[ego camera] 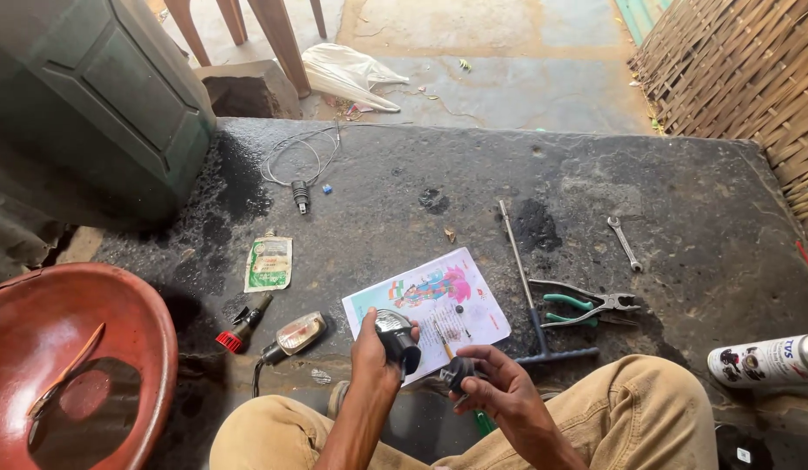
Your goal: Repairing and cleaning a motorcycle turn signal light component using various tools.
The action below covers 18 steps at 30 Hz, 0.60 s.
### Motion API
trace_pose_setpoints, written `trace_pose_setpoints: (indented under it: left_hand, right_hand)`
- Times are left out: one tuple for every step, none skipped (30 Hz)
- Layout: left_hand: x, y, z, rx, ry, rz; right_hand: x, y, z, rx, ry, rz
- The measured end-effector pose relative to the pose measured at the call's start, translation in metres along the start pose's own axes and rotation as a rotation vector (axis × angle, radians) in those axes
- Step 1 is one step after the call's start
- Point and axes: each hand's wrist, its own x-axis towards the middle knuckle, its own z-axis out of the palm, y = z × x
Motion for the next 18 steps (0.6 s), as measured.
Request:
trace_pose_setpoints:
  left_hand:
    - [-0.005,0.0,0.004,0.02,0.082,0.039]
    - [-0.005,0.0,0.004,0.021,0.084,0.038]
    - [-0.006,0.0,0.004,0.017,0.091,0.061]
    - [-0.007,0.0,0.004,0.012,0.099,0.085]
    - [-0.01,0.001,0.006,0.014,0.1,0.084]
    - [-0.014,0.002,0.008,0.0,0.105,0.118]
    - [-0.017,0.003,0.01,-0.015,0.11,0.154]
    - [-0.021,0.004,0.013,-0.014,0.109,0.154]
    - [-0.025,0.004,0.015,-0.013,0.086,0.193]
    - [-0.028,0.005,0.017,-0.012,0.062,0.231]
    - [-0.034,0.004,0.021,-0.011,0.063,0.23]
    - [-0.04,0.003,0.024,0.038,0.022,0.259]
    - [-0.045,0.002,0.028,0.087,-0.02,0.286]
    - [-0.05,0.0,0.032,0.088,-0.021,0.284]
    - [-0.054,-0.002,0.037,0.172,-0.019,0.278]
    - [-0.058,-0.004,0.043,0.256,-0.018,0.271]
    - [-0.06,-0.006,0.044,0.258,-0.019,0.268]
    - [-0.061,-0.008,0.046,0.261,-0.028,0.249]
  right_hand:
    - [0.0,0.002,0.0,-0.017,0.003,0.007]
    - [0.0,0.002,0.001,-0.015,0.005,0.008]
    - [0.0,0.004,0.003,-0.016,-0.009,0.021]
    - [0.0,0.005,0.004,-0.018,-0.023,0.034]
    - [-0.001,0.003,0.008,-0.016,-0.022,0.035]
    - [-0.003,0.002,0.012,-0.054,-0.032,0.006]
    - [-0.004,0.0,0.016,-0.092,-0.044,-0.023]
    - [-0.003,0.004,0.012,-0.092,-0.044,-0.024]
    - [-0.002,0.008,0.009,-0.126,-0.047,-0.049]
    - [-0.001,0.012,0.006,-0.16,-0.051,-0.074]
    - [-0.001,0.014,0.007,-0.159,-0.05,-0.074]
    - [0.0,0.015,0.009,-0.408,0.054,-0.068]
    - [0.001,0.017,0.01,-0.657,0.159,-0.061]
    - [-0.001,0.013,0.018,-0.657,0.161,-0.06]
    - [-0.003,0.008,0.026,-0.734,0.222,-0.135]
    - [-0.004,0.004,0.034,-0.811,0.283,-0.211]
    - [-0.004,0.002,0.034,-0.81,0.286,-0.21]
    - [-0.004,0.0,0.035,-0.829,0.303,-0.273]
